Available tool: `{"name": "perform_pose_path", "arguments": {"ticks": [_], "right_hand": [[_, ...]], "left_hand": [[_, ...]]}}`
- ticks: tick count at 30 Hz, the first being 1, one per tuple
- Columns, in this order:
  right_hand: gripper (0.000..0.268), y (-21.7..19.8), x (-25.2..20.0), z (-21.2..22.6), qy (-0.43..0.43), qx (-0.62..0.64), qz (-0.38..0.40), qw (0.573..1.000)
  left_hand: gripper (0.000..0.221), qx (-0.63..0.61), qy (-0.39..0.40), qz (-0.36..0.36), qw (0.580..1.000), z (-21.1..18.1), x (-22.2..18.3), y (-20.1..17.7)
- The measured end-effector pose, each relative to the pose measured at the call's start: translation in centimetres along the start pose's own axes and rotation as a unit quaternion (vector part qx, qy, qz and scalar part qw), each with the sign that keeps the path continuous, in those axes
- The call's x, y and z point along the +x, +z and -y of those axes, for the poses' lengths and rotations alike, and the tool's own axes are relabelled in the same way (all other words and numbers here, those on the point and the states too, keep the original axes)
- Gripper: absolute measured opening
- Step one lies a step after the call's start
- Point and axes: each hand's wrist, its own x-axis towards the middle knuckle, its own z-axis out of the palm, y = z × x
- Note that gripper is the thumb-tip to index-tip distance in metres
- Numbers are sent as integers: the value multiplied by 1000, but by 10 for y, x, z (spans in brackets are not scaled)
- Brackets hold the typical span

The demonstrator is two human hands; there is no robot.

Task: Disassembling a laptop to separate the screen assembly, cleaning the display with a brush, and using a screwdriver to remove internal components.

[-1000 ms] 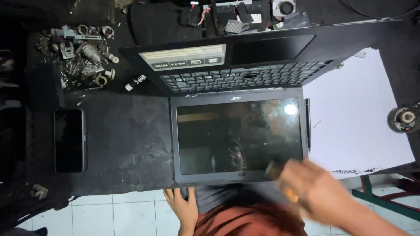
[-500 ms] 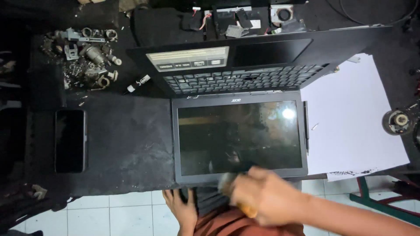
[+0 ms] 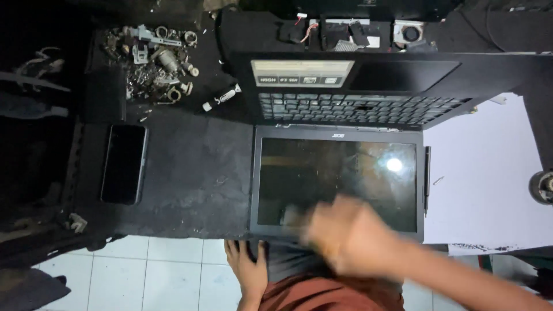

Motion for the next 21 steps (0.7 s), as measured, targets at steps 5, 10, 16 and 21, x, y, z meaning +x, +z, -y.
{"name": "perform_pose_path", "arguments": {"ticks": [5,10,16,21], "right_hand": [[34,-8,19,-57,152,-283,-92,943],[18,21,32,-6,29,-27,-88,995],[10,9,44,-45,140,-301,-122,935],[20,17,54,3,57,65,4,996]], "left_hand": [[48,28,-63,38,997,3,-3,3],[56,31,-43,17,998,14,-5,8],[49,24,-82,56,995,1,-1,-1],[60,17,-57,28,998,5,2,2]]}}
